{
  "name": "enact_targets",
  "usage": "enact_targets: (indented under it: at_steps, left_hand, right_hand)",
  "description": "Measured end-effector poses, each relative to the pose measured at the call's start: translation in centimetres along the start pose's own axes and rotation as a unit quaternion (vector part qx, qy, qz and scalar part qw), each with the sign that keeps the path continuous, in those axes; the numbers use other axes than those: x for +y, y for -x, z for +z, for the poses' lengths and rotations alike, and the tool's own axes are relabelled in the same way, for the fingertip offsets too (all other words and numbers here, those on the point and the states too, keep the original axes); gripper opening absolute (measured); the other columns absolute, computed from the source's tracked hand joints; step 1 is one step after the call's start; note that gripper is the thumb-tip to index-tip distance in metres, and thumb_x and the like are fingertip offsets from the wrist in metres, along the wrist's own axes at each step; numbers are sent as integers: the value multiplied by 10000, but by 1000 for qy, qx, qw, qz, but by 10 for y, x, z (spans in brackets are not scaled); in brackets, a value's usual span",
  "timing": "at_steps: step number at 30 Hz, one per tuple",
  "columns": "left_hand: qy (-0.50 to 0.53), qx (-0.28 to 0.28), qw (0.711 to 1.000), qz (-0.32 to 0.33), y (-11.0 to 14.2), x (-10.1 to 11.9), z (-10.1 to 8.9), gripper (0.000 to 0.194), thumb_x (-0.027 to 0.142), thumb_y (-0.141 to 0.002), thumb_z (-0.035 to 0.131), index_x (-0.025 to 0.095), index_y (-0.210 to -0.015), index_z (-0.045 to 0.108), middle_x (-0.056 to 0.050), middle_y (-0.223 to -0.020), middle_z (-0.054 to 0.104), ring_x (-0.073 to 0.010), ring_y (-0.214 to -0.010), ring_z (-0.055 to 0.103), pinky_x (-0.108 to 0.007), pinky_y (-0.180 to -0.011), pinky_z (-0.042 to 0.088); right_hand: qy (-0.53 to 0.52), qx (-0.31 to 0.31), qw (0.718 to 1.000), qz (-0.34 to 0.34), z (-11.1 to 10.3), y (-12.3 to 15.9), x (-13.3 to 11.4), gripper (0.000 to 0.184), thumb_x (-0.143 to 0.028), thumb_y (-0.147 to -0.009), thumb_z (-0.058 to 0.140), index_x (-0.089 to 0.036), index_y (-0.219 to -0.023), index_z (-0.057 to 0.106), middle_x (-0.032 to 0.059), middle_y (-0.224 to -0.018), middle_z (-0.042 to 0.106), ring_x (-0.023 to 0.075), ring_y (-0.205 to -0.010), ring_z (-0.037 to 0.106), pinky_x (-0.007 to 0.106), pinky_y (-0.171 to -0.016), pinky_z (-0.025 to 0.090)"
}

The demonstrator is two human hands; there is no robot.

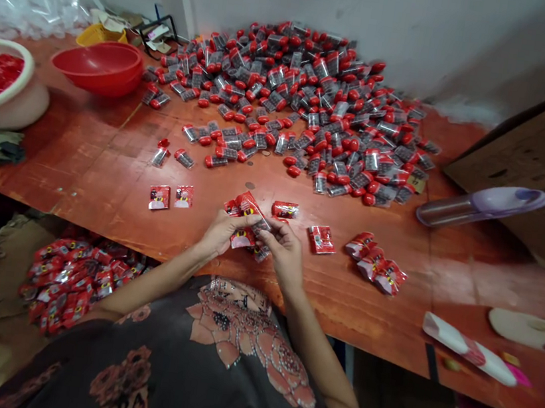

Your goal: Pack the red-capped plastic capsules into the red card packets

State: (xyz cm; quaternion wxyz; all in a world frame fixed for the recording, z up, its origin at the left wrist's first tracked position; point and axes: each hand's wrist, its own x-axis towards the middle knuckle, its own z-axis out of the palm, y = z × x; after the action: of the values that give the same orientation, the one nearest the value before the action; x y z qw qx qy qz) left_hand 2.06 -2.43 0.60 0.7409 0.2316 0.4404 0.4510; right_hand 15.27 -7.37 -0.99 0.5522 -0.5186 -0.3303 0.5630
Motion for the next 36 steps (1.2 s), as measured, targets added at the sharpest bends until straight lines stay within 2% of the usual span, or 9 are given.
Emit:
enact_targets:
  at_steps: [5, 8, 11, 17, 23, 26, 29, 33, 36]
  left_hand:
    - [-10, 16, 999, 41, 3, -1, 6, 331, 206, -476, 883, 132, -709, 660, -7, -678, 682, -129, -577, 615, -268, -588, 535]
    - [-16, 8, 1000, 16, 8, -5, 9, 320, 234, -515, 869, 139, -742, 666, 0, -683, 676, -123, -546, 599, -259, -532, 525]
    - [-19, 1, 1000, -12, 11, -7, 7, 325, 233, -521, 869, 140, -763, 674, -7, -692, 681, -125, -537, 602, -271, -536, 536]
    - [-33, 8, 998, -47, 8, -5, -1, 347, 243, -505, 887, 144, -780, 700, -19, -704, 704, -162, -585, 652, -326, -621, 575]
    - [-27, -6, 999, -44, 1, -5, -12, 413, 203, -538, 883, 140, -906, 706, -66, -804, 744, -178, -649, 690, -276, -611, 574]
    - [-3, 50, 998, -37, -1, 2, -33, 429, 124, -613, 831, 149, -1011, 674, -75, -857, 752, -176, -677, 704, -255, -593, 578]
    - [40, 88, 994, -55, -3, 14, -56, 343, 39, -705, 727, 136, -1026, 656, -101, -933, 751, -174, -717, 717, -268, -654, 599]
    - [115, 85, 984, -106, -2, 27, -70, 378, -30, -769, 599, 141, -1104, 627, -127, -1072, 731, -217, -917, 719, -367, -804, 607]
    - [145, 79, 979, -122, 0, 35, -68, 437, -29, -790, 568, 172, -1177, 606, -116, -1107, 723, -237, -1032, 689, -411, -865, 589]
  right_hand:
    - [-61, 38, 997, 14, 5, 2, 5, 294, -293, -724, 740, -257, -1010, 682, -1, -944, 684, 122, -710, 627, 288, -673, 562]
    - [-47, 61, 997, -4, 10, 5, 9, 355, -330, -758, 708, -268, -1104, 657, 8, -944, 670, 129, -701, 627, 315, -697, 572]
    - [-6, 43, 999, -9, 10, 5, 13, 405, -355, -785, 681, -276, -1180, 635, 27, -975, 675, 154, -738, 639, 345, -726, 575]
    - [107, 10, 992, -62, 0, -4, 17, 311, -377, -808, 660, -255, -1093, 684, 38, -999, 695, 205, -913, 637, 367, -831, 541]
    - [163, -4, 984, -69, -24, -23, 6, 309, -423, -824, 610, -226, -1039, 712, 32, -887, 716, 193, -748, 641, 328, -686, 532]
    - [275, -12, 958, -78, -49, -38, -5, 334, -443, -842, 563, -208, -1018, 724, 43, -859, 721, 190, -688, 633, 322, -627, 518]
    - [421, 4, 899, -120, -67, -70, -21, 321, -438, -868, 535, -219, -989, 735, 58, -954, 716, 205, -830, 646, 334, -742, 512]
    - [525, 95, 832, -149, -69, -141, -42, 346, -351, -927, 440, -185, -1073, 707, 128, -1103, 645, 257, -1041, 567, 395, -897, 433]
    - [572, 119, 801, -129, -63, -192, -46, 293, -195, -884, 464, -125, -1017, 715, 181, -1106, 618, 283, -1045, 539, 411, -891, 401]
